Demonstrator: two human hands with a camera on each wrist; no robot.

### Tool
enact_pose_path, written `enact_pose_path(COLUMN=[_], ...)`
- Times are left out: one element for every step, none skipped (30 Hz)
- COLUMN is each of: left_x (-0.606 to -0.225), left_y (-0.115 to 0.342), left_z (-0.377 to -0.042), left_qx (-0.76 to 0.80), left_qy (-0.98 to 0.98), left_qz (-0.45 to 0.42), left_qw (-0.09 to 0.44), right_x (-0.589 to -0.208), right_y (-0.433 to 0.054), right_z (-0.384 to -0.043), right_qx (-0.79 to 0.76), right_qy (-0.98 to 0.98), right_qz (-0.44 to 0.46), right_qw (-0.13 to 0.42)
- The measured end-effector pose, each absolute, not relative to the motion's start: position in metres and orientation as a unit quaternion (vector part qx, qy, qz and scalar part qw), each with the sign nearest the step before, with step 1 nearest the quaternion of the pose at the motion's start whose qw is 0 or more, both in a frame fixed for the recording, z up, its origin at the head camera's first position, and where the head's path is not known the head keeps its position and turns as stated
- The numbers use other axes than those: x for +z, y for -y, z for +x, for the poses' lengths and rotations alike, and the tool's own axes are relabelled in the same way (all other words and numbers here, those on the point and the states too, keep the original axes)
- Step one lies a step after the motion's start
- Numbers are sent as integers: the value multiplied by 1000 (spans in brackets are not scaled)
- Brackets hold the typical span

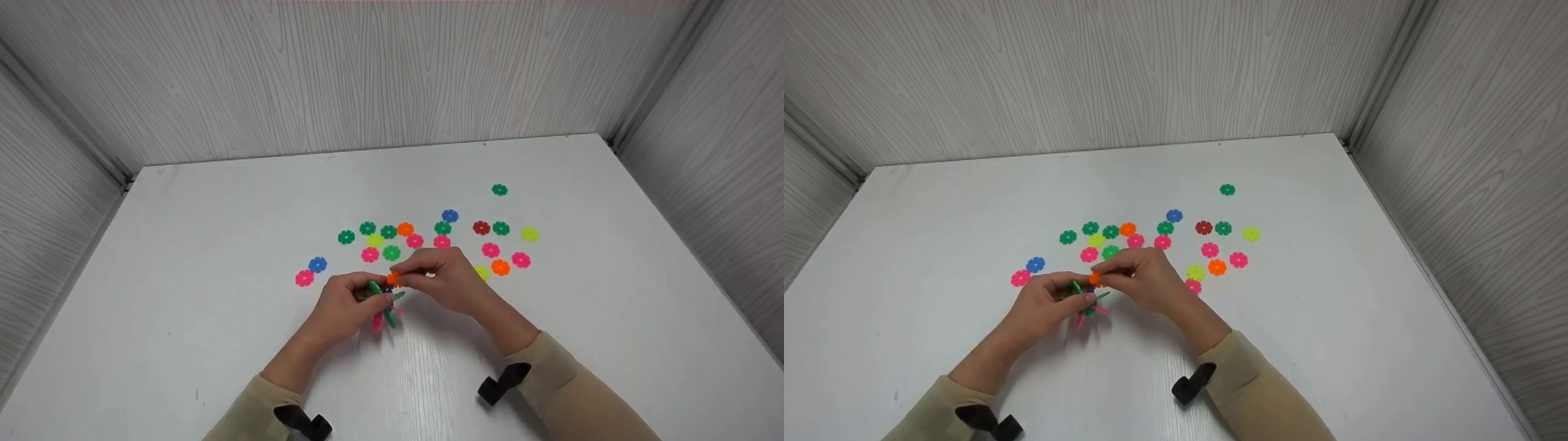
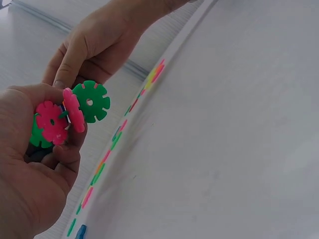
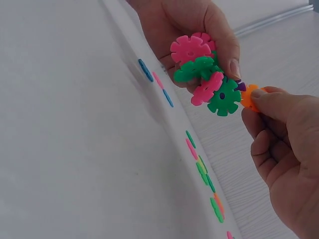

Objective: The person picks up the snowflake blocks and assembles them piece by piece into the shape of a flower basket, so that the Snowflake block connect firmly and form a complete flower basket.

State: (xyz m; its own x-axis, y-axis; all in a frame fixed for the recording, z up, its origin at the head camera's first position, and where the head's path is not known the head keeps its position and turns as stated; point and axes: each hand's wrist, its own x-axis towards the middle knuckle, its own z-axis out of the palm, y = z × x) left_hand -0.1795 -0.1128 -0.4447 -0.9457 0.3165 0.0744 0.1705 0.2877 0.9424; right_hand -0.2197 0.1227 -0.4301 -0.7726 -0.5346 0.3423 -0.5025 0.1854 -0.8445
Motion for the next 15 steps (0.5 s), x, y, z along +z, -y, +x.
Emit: enact_pose_path(left_x=[-445, -445, -445, -445, -445, -445, -445, -445, -445, -445, -444, -444, -443, -443, -443], left_y=[113, 113, 113, 113, 114, 114, 114, 114, 115, 115, 116, 117, 118, 119, 120], left_z=[-180, -180, -180, -180, -180, -180, -181, -181, -181, -181, -181, -182, -182, -182, -182], left_qx=[576, 574, 573, 573, 572, 572, 573, 574, 575, 577, 578, 581, 586, 591, 596], left_qy=[-800, -801, -801, -801, -801, -801, -801, -800, -800, -800, -800, -799, -797, -795, -793], left_qz=[154, 156, 157, 159, 159, 159, 159, 157, 153, 149, 143, 138, 130, 120, 110], left_qw=[65, 66, 68, 69, 71, 73, 74, 75, 76, 75, 75, 73, 71, 67, 64], right_x=[-431, -431, -431, -432, -432, -432, -433, -433, -434, -434, -433, -433, -433, -433, -434], right_y=[-122, -122, -122, -121, -121, -121, -122, -122, -122, -123, -123, -124, -125, -126, -127], right_z=[-220, -219, -219, -219, -219, -220, -220, -220, -220, -220, -221, -221, -222, -223, -224], right_qx=[-543, -543, -543, -544, -544, -548, -550, -550, -551, -554, -555, -559, -561, -562, -563], right_qy=[-768, -767, -766, -765, -765, -764, -764, -765, -766, -767, -768, -768, -769, -771, -773], right_qz=[-339, -341, -343, -344, -343, -340, -337, -333, -329, -324, -317, -311, -305, -299, -292], right_qw=[16, 19, 21, 23, 25, 28, 30, 32, 32, 33, 32, 31, 29, 26, 23])
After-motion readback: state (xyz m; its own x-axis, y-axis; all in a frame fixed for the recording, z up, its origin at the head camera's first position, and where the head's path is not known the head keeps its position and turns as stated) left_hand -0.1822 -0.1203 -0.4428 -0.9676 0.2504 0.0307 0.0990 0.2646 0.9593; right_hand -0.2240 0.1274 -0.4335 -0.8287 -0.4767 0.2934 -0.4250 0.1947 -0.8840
